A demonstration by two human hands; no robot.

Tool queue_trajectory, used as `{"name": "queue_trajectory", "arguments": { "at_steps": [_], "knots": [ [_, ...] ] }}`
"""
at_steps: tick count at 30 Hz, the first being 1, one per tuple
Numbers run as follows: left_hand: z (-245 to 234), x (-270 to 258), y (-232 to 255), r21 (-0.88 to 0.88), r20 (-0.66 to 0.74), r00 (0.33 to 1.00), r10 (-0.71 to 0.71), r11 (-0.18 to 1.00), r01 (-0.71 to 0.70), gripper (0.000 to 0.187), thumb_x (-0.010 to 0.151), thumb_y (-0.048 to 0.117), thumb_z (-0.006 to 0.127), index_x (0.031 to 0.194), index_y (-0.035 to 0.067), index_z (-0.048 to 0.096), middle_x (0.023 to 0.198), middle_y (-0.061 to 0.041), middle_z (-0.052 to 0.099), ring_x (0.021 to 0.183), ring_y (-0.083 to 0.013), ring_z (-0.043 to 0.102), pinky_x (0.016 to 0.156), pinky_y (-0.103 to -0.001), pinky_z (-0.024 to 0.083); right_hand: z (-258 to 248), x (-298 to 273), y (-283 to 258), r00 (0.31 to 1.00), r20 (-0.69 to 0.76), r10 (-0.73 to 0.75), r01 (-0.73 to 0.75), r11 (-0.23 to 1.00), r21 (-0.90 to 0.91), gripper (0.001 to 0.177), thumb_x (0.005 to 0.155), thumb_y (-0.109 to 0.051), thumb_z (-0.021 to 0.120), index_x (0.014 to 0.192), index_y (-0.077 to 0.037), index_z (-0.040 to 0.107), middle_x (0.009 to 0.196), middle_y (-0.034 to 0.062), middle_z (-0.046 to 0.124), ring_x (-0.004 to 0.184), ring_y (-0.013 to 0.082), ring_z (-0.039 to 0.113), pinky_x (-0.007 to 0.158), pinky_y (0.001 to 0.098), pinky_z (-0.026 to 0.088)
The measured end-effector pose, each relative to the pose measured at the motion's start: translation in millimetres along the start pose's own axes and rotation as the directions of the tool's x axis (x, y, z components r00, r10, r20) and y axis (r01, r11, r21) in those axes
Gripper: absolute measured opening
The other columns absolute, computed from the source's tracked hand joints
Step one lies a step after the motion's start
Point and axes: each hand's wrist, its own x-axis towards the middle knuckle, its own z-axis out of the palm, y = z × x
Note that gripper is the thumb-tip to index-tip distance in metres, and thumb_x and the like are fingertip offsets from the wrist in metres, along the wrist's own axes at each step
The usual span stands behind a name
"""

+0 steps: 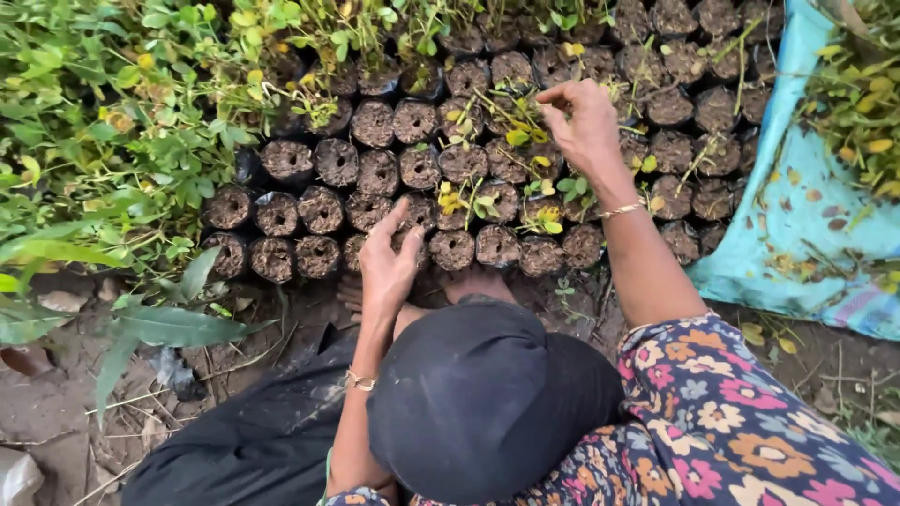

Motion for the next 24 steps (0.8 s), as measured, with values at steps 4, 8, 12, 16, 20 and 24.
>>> {"name": "queue_trajectory", "arguments": {
  "at_steps": [4,8,12,16,20,24],
  "knots": [
    [1,-1,2,0.014,-0.014,1.0,0.024,1.0,-0.024,0.051,0.089,0.015,0.063,0.137,-0.002,0.06,0.138,-0.015,0.067,0.127,-0.0272,0.065,0.106,-0.034,0.05,32,25,14,0.993,-0.006,-0.115,0.111,0.963,-0.245,0.028,0.099,-0.04,0.066,0.112,-0.019,0.078,0.09,0.0045,0.055,0.087,0.0222,0.044,0.075,0.0386,0.04],
    [-5,-4,14,-0.072,-0.084,0.996,0.002,0.997,-0.008,0.043,0.091,0.011,0.063,0.133,0.002,0.067,0.114,-0.009,0.074,0.09,-0.017,0.066,0.076,-0.027,0.053,34,17,-25,0.981,-0.004,-0.195,0.19,0.958,-0.214,0.011,0.094,-0.027,0.074,0.089,-0.017,0.075,0.093,0.0017,0.061,0.091,0.0227,0.047,0.086,0.0417,0.034],
    [-4,-5,7,0.049,-0.235,0.933,0.272,0.962,-0.268,0.039,0.096,0.01,0.07,0.135,0.014,0.07,0.119,-0.016,0.076,0.113,-0.0361,0.07,0.097,-0.047,0.056,37,-29,-81,0.769,-0.125,-0.627,0.579,0.765,-0.283,0.014,0.102,-0.038,0.068,0.089,-0.035,0.068,0.084,-0.0108,0.062,0.088,0.0124,0.053,0.093,0.0337,0.036],
    [5,1,-24,0.209,-0.139,0.899,0.415,0.9,-0.383,0.032,0.096,0.01,0.071,0.127,0.014,0.075,0.112,-0.015,0.077,0.106,-0.0376,0.071,0.092,-0.048,0.056,51,-63,-114,0.674,-0.053,-0.737,0.701,0.661,-0.268,0.028,0.102,-0.051,0.061,0.087,-0.028,0.065,0.078,-0.0103,0.06,0.094,0.014,0.056,0.104,0.0405,0.035],
    [0,-1,-30,0.237,-0.081,0.971,0.225,0.951,-0.2,0.014,0.097,0.019,0.068,0.106,0.018,0.078,0.088,-0.006,0.078,0.09,-0.0285,0.076,0.081,-0.041,0.059,51,-60,-113,0.759,0.03,-0.65,0.641,0.738,-0.21,0.027,0.093,-0.055,0.068,0.094,-0.028,0.07,0.082,-0.0086,0.063,0.096,0.0164,0.057,0.1,0.0433,0.035],
    [-8,1,-13,0.083,-0.18,0.983,0.034,0.996,-0.019,0.014,0.093,0.02,0.069,0.098,0.023,0.081,0.078,-0.004,0.078,0.082,-0.0245,0.077,0.077,-0.038,0.059,76,-3,-23,0.957,-0.105,-0.272,0.254,0.955,-0.153,0.034,0.093,-0.052,0.076,0.111,-0.024,0.074,0.104,-0.0018,0.068,0.103,0.0257,0.059,0.084,0.0477,0.043]
  ]
}}
